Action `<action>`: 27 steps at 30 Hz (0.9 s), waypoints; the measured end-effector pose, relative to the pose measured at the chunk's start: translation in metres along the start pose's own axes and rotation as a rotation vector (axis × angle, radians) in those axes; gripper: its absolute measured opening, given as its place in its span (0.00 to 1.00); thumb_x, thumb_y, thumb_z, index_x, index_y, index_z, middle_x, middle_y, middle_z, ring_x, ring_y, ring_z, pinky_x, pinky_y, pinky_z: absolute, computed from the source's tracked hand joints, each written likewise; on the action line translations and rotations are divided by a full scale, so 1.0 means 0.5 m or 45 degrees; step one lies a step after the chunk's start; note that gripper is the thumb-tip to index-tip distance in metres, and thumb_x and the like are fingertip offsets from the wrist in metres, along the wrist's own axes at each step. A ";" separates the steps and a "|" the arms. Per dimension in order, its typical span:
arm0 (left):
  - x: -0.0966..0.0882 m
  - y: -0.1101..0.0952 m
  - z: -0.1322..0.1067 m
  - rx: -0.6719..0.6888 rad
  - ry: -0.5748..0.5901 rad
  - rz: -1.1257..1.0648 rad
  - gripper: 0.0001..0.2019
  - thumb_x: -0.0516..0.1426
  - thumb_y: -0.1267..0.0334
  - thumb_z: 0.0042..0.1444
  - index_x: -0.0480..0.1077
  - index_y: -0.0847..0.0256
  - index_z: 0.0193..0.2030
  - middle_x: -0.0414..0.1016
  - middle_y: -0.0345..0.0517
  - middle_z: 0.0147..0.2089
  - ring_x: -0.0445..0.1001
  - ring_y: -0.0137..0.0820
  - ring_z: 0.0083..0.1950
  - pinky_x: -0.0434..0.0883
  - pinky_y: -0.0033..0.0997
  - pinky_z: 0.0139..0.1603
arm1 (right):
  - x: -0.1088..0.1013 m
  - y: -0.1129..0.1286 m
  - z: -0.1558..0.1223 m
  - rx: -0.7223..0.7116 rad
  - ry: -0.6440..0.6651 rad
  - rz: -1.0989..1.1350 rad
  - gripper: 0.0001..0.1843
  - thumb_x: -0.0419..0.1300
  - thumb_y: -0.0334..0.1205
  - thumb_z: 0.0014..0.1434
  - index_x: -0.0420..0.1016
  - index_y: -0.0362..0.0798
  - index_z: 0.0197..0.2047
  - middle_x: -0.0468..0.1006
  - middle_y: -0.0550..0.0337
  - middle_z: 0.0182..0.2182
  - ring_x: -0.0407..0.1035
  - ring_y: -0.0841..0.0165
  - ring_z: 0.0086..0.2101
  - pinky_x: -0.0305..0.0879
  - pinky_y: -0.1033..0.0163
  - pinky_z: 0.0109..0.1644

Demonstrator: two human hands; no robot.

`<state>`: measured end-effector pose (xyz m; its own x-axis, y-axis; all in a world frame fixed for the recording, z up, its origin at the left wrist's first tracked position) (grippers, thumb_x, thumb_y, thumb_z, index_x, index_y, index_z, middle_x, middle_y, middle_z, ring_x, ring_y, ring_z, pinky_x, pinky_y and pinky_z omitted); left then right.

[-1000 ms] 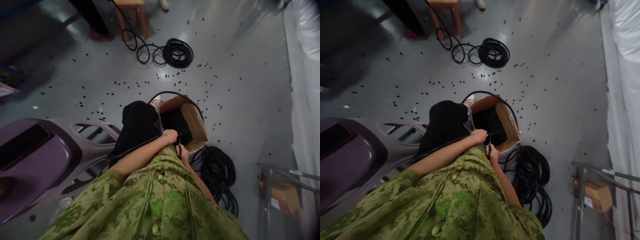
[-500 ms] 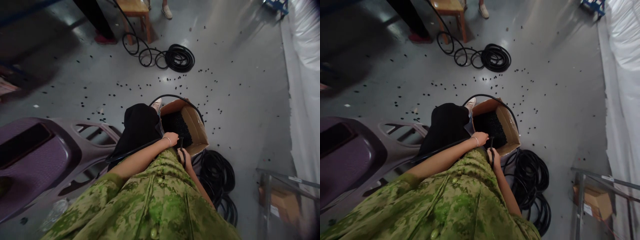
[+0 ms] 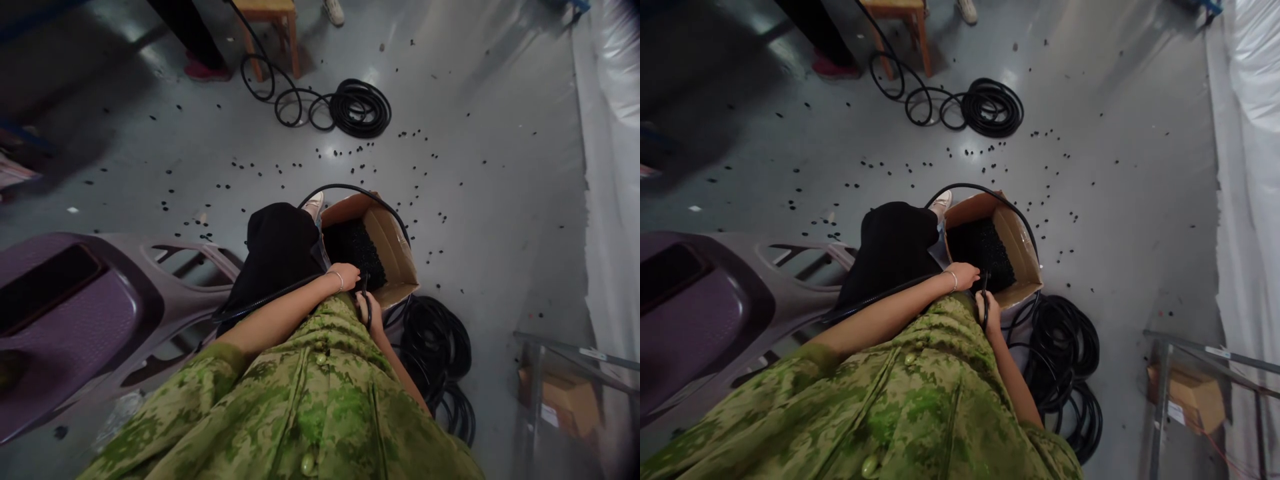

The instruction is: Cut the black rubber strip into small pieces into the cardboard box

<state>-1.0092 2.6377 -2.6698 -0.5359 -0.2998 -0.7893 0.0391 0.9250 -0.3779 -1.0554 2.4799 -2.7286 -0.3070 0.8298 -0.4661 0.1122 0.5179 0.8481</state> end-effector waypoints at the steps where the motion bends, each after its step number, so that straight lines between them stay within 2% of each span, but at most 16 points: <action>1: -0.001 0.000 0.000 -0.001 0.002 0.001 0.18 0.47 0.58 0.65 0.75 0.62 0.51 0.78 0.57 0.51 0.76 0.43 0.53 0.73 0.36 0.48 | 0.003 -0.001 0.001 -0.018 -0.017 -0.014 0.30 0.51 0.65 0.56 0.76 0.45 0.36 0.76 0.57 0.27 0.68 0.65 0.30 0.65 0.64 0.36; 8: -0.010 0.001 -0.001 -0.088 0.019 -0.006 0.18 0.49 0.58 0.65 0.76 0.64 0.49 0.78 0.59 0.52 0.76 0.43 0.54 0.73 0.35 0.49 | 0.018 -0.020 0.013 -0.086 -0.070 -0.157 0.29 0.49 0.62 0.56 0.77 0.45 0.34 0.77 0.55 0.28 0.69 0.64 0.30 0.64 0.63 0.36; 22: -0.014 -0.001 -0.003 -0.110 -0.030 0.040 0.18 0.48 0.59 0.66 0.76 0.66 0.50 0.79 0.60 0.50 0.77 0.44 0.52 0.74 0.37 0.48 | 0.022 -0.037 0.023 -0.127 -0.078 -0.382 0.25 0.47 0.57 0.57 0.76 0.47 0.35 0.78 0.55 0.27 0.70 0.65 0.29 0.63 0.65 0.35; 27: -0.015 0.001 -0.002 -0.129 -0.036 0.024 0.18 0.49 0.59 0.65 0.76 0.64 0.50 0.79 0.59 0.50 0.77 0.42 0.52 0.74 0.35 0.49 | 0.022 -0.040 0.025 -0.135 -0.077 -0.421 0.25 0.46 0.56 0.58 0.76 0.47 0.34 0.77 0.55 0.27 0.69 0.66 0.27 0.63 0.65 0.34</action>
<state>-1.0058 2.6409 -2.6637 -0.5115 -0.2875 -0.8097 -0.0376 0.9490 -0.3132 -1.0489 2.4813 -2.7537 -0.2532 0.6331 -0.7315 -0.0837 0.7389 0.6685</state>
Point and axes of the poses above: each hand's wrist, its own z-axis towards the middle knuckle, its own x-axis out of the palm, y = z × x, the point moved 3 cm from there along z, towards the middle knuckle
